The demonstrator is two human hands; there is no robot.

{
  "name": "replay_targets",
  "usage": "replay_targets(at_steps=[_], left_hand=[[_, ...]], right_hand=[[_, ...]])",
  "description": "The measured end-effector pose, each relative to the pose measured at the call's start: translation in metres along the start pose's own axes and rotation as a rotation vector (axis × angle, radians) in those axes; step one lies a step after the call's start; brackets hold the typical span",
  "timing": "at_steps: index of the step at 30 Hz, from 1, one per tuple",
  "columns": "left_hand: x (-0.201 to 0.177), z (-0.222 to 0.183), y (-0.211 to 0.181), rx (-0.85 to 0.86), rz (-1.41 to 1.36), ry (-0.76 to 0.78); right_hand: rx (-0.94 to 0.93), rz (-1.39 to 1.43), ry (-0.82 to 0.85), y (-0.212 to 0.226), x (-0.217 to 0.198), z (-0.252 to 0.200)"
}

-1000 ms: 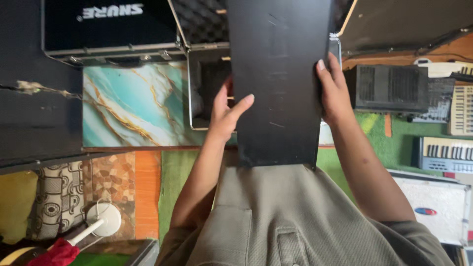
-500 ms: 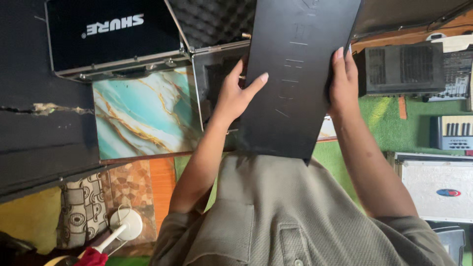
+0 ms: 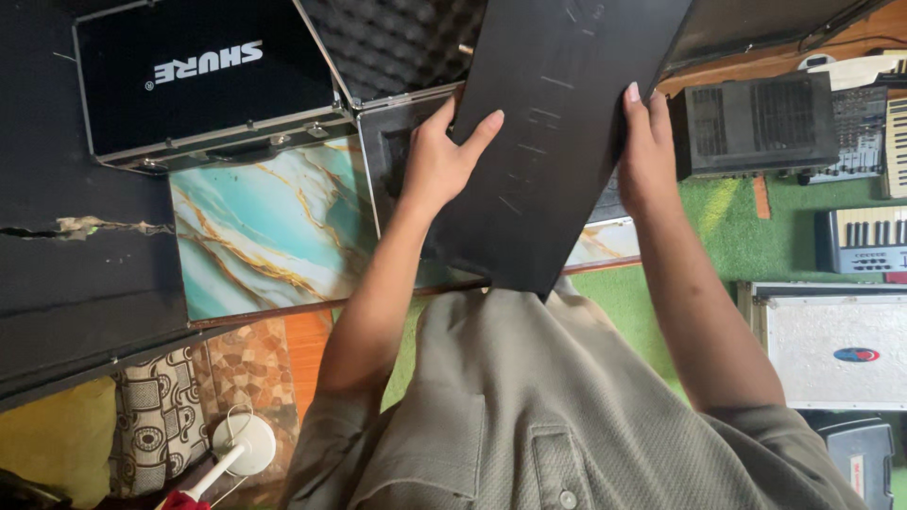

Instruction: The person organizes audio equipment by placing small antennas into a foam insert inside a hard-shell case, then inserts the entire foam tray into the case and finally places a large rectangular device on top before closing the lid.

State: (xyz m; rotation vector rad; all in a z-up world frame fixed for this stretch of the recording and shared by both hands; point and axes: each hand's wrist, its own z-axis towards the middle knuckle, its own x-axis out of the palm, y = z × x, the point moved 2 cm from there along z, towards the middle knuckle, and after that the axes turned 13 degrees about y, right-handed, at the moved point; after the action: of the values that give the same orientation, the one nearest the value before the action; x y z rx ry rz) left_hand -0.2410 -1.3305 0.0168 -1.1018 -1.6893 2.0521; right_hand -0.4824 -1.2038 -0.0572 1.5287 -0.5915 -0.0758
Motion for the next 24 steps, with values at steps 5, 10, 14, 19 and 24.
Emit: replay_targets(at_steps=[5,10,14,19,24], left_hand=[[0.001,-0.003,0.007,0.077,0.072,-0.019],[0.001,-0.009,0.004,0.16,0.134,-0.024],[-0.001,-0.012,0.001,0.139,0.092,0.019],[-0.01,-0.013,-0.013,0.242,0.156,0.087],[-0.006,-0.017,-0.019,0.134,0.148,0.171]], right_hand=[[-0.352,-0.879,-0.106,0.045,0.009,-0.003],[-0.626,-1.434,-0.133,0.108,0.053,-0.012],[-0.729,-1.667,0.223,0.129,0.094,0.0],[-0.863,-1.766,0.527,0.136,0.115,0.03],[-0.728,-1.862,0.715,0.129,0.114,0.049]])
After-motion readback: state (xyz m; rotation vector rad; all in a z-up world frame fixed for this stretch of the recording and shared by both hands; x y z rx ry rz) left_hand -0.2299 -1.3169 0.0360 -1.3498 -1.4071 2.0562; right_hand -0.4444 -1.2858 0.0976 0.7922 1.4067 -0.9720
